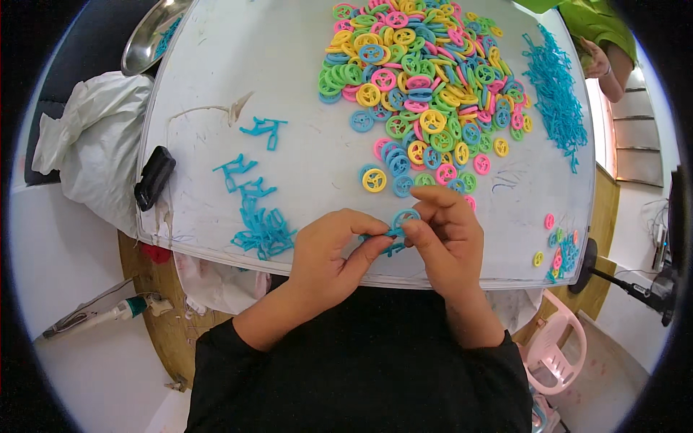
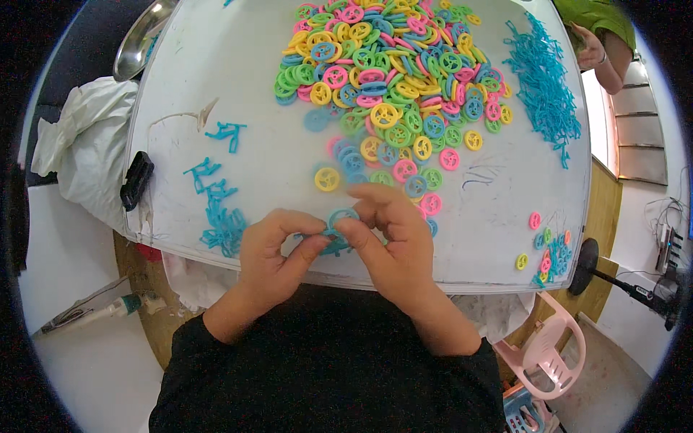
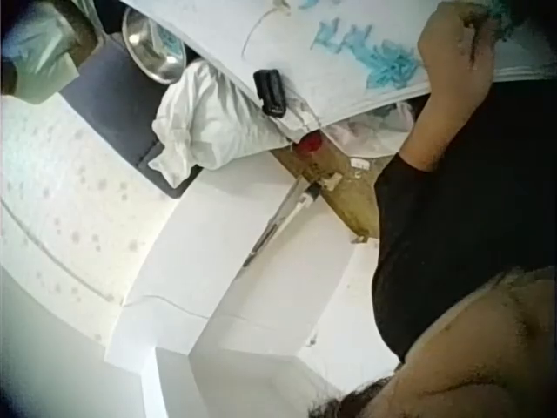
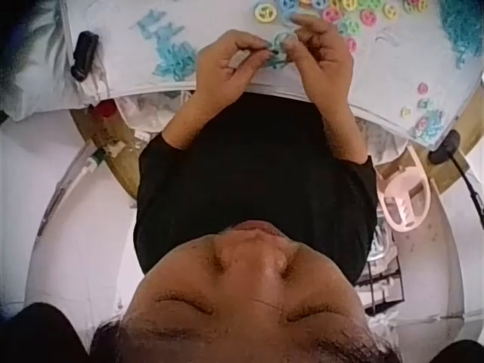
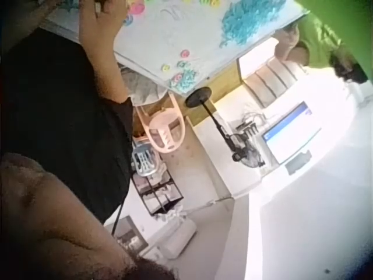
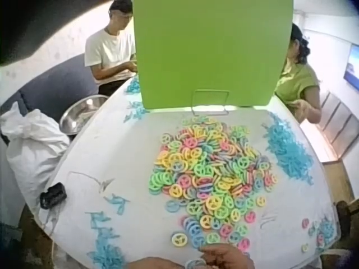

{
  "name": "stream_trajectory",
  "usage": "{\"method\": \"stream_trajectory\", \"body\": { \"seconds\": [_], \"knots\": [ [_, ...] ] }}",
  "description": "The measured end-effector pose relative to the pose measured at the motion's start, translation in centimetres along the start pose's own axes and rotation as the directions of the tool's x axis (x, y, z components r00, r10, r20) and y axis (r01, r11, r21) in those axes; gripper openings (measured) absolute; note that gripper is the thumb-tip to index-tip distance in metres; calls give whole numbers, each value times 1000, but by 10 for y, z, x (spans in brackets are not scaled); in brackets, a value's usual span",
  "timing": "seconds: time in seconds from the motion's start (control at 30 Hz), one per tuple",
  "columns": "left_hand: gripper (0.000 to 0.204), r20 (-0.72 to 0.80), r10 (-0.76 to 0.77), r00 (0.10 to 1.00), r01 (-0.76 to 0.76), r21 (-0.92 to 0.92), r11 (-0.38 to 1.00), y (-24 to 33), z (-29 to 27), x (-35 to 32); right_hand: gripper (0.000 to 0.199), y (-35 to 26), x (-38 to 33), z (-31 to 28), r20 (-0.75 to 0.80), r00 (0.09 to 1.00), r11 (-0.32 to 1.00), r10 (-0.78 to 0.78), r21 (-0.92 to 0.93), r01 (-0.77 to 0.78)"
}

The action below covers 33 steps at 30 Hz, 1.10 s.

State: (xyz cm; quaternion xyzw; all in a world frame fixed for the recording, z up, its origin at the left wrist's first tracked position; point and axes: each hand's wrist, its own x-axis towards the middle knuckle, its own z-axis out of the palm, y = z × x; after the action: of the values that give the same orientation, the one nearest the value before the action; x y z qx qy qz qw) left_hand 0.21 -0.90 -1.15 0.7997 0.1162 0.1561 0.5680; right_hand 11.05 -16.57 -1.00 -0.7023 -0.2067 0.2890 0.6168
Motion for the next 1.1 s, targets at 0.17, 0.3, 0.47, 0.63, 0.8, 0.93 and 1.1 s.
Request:
{"method": "stream_trajectory", "body": {
  "seconds": [0.17, 0.3, 0.47, 0.63, 0.8, 0.93, 1.1],
  "knots": [
    [15, 3, -18, 1000, 18, -122, 992, -4, 1, -1, 36, -2, 1, -4, 75, 955, 955, -288, -54, 292],
    [16, 32, -2, 999, 7, -158, 987, -4, -1, -2, 42, -11, 1, -5, 148, 945, 944, -291, -113, 309],
    [12, -39, -27, 999, 15, -295, 956, -12, 5, -5, 41, -11, 4, -12, 197, 941, 951, -276, -83, 297],
    [14, 87, -117, 989, 140, -337, 931, -4, 0, -6, 42, -7, 3, -16, 196, 962, 980, -192, -19, 199],
    [11, 90, -164, 982, 184, -324, 928, -5, 1, -4, 41, -13, 5, -11, 189, 943, 936, -274, -174, 306],
    [12, 73, -200, 977, 213, -296, 931, -4, 3, -3, 40, -20, 3, -10, 196, 916, 833, -349, -382, 400],
    [14, 14, 140, 990, -137, -122, 983, -12, 2, -1, 44, -15, -4, -8, 261, 921, 841, 289, 391, -375]
  ]
}}
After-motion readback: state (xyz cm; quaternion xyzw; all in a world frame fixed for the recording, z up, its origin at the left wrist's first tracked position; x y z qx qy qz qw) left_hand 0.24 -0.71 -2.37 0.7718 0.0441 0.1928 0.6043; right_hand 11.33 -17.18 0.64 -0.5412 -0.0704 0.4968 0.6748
